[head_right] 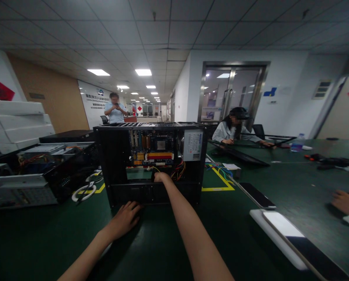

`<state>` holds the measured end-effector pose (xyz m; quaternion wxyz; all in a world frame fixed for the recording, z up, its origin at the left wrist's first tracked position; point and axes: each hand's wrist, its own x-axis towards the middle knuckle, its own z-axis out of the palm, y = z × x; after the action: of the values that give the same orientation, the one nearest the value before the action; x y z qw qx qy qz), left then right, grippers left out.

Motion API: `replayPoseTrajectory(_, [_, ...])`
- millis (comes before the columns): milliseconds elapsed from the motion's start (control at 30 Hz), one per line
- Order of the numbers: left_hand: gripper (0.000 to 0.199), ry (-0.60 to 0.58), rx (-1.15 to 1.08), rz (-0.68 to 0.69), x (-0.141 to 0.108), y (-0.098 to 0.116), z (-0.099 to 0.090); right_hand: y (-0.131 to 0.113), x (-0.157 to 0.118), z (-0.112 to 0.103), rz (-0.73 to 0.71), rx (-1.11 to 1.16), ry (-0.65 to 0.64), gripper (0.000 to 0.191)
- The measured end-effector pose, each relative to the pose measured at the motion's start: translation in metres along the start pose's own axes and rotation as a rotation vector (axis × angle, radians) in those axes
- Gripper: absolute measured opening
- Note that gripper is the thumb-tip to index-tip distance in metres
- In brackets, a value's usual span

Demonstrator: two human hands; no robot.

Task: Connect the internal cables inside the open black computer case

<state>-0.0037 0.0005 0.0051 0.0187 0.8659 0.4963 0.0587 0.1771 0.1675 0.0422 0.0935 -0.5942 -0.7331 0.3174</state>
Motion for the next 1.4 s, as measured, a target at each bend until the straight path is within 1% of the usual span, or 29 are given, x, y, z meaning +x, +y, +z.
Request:
replayPoseTrajectory(100, [0.036,0.007,0.016,0.002,0.001,0.0,0.001,-0.002,-0.006,-0.001,0.007,-0.061,0.025,0.012])
replayPoseTrajectory(133, [0.036,0.008,0.018,0.001,0.001,0.0,0.002,-0.004,-0.01,-0.001,0.005,-0.011,0.066,0.011])
replayPoseTrajectory(233, [0.036,0.01,0.012,-0.006,0.0,0.001,0.001,-0.009,-0.023,-0.004,0.094,0.275,0.167,0.01])
replayPoseTrajectory(300, [0.035,0.006,0.004,-0.002,0.0,0.002,0.001,-0.011,-0.031,-0.007,0.177,0.487,0.189,0.014])
replayPoseTrajectory(400, [0.035,0.01,0.002,0.009,0.0,0.002,0.0,-0.013,-0.039,-0.014,0.225,0.717,0.229,0.017])
replayPoseTrajectory(567, [0.037,0.003,-0.001,0.008,-0.001,0.002,0.0,-0.011,-0.038,-0.02,0.29,0.922,0.297,0.008])
replayPoseTrajectory(633, [0.037,-0.005,-0.002,0.004,-0.001,0.002,-0.001,-0.009,-0.037,-0.022,0.32,1.006,0.313,0.008])
replayPoseTrajectory(767, [0.036,-0.011,0.006,0.0,-0.001,0.002,-0.002,-0.005,-0.035,-0.024,0.364,1.167,0.287,0.009])
replayPoseTrajectory(867, [0.035,-0.006,0.009,0.008,0.0,0.002,-0.002,-0.001,-0.034,-0.025,0.383,1.259,0.236,0.007])
replayPoseTrajectory(1067, [0.034,0.001,0.014,0.007,0.0,0.002,-0.001,0.006,-0.028,-0.025,0.425,1.382,0.192,0.008])
replayPoseTrajectory(1233, [0.035,0.024,0.021,0.013,0.001,0.0,0.003,0.01,-0.024,-0.026,0.447,1.407,0.187,0.009])
replayPoseTrajectory(1400, [0.035,0.019,0.012,0.004,0.001,-0.001,0.005,0.01,-0.023,-0.026,0.426,1.4,0.197,0.009])
